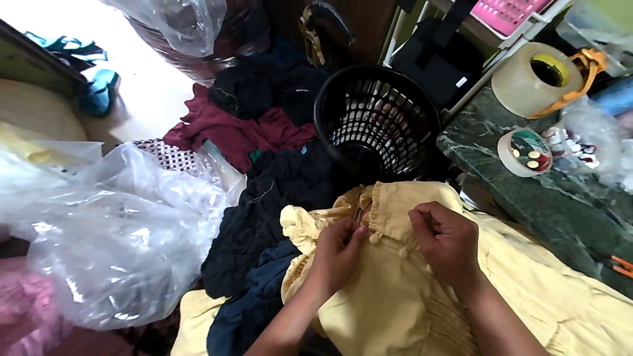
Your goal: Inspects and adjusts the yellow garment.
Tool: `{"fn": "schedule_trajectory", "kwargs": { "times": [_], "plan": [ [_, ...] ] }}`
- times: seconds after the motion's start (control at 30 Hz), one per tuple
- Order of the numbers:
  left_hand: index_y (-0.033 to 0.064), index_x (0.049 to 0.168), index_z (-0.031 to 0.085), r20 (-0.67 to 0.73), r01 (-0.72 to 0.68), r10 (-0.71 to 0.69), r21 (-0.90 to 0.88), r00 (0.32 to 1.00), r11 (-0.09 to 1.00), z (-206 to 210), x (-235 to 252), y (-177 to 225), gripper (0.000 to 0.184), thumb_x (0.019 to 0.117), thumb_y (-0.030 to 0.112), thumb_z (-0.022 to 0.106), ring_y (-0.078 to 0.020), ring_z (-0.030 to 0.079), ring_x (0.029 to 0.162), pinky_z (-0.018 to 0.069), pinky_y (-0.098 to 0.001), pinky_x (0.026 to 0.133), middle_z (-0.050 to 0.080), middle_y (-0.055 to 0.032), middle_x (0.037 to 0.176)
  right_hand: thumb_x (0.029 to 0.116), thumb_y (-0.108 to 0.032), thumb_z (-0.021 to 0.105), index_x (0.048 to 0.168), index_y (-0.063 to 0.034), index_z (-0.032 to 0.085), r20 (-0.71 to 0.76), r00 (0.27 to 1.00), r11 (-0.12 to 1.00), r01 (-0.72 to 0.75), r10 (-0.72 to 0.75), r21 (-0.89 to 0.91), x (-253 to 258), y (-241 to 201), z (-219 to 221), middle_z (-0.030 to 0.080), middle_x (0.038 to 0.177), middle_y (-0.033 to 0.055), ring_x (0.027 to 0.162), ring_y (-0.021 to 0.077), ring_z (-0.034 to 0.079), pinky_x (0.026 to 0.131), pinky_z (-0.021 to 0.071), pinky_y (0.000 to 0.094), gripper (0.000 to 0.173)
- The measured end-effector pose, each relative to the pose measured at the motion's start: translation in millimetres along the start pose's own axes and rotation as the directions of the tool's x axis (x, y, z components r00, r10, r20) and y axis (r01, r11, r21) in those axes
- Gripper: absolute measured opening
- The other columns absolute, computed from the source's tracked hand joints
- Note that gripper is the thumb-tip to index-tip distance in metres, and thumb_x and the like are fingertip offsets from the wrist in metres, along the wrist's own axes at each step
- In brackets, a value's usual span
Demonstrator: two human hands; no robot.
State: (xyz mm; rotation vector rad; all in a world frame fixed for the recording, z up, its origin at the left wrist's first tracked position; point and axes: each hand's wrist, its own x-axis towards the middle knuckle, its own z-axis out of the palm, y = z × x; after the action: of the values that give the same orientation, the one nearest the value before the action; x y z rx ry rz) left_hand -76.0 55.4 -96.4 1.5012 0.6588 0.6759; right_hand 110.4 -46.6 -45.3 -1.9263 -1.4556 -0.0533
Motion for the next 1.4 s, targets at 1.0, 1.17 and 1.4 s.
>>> {"fn": "schedule_trajectory", "kwargs": {
  "times": [1.0, 1.17, 1.4],
  "plan": [
    [0.0069, 0.09, 0.065, 0.087, 0.052, -0.058, 0.064, 0.995, 0.997, 4.4, 14.8, 0.1, 0.024, 0.1056, 0.017, 0.051, -0.0018, 0.055, 0.062, 0.0473, -0.0197, 0.059, 0.059, 0.0048, 0.071, 0.0976, -0.023, 0.059, 0.088, -0.0057, 0.074, -0.037, 0.999, 0.998, -0.023, 0.021, -0.063, -1.1, 1.5, 4.6, 0.063, 0.064, 0.0013, 0.055, 0.0105, 0.057, 0.051, 0.0475, 0.0289, 0.024],
    [0.015, 0.076, 0.058, 0.084, 0.143, -0.147, 0.049, 0.986, 0.988, 11.8, 17.8, 12.2, 0.038, 0.1087, 0.025, 0.042, -0.001, 0.052, 0.064, 0.0449, -0.0211, 0.062, 0.054, 0.008, 0.069, 0.0978, -0.022, 0.061, 0.093, -0.0067, 0.072, 0.046, 0.99, 0.975, -0.137, 0.131, 0.176, 2.6, 5.6, -3.9, 0.058, 0.062, -0.0013, 0.05, 0.007, 0.051, 0.047, 0.045, 0.0268, 0.019],
    [0.0131, 0.07, 0.054, -0.058, -0.069, 0.079, 0.148, 0.995, 0.987, 34.5, 18.1, -9.7, 0.036, 0.105, 0.009, 0.047, 0.0026, 0.045, 0.052, 0.0401, -0.0162, 0.051, 0.047, 0.0109, 0.058, 0.1026, -0.023, 0.059, 0.101, -0.0063, 0.07, 0.065, 0.967, 0.947, -0.255, 0.247, 0.194, 8.0, 28.6, -14.6, 0.06, 0.067, 0.0026, 0.053, 0.0139, 0.054, 0.052, 0.0494, 0.0359, 0.02]
  ]
}}
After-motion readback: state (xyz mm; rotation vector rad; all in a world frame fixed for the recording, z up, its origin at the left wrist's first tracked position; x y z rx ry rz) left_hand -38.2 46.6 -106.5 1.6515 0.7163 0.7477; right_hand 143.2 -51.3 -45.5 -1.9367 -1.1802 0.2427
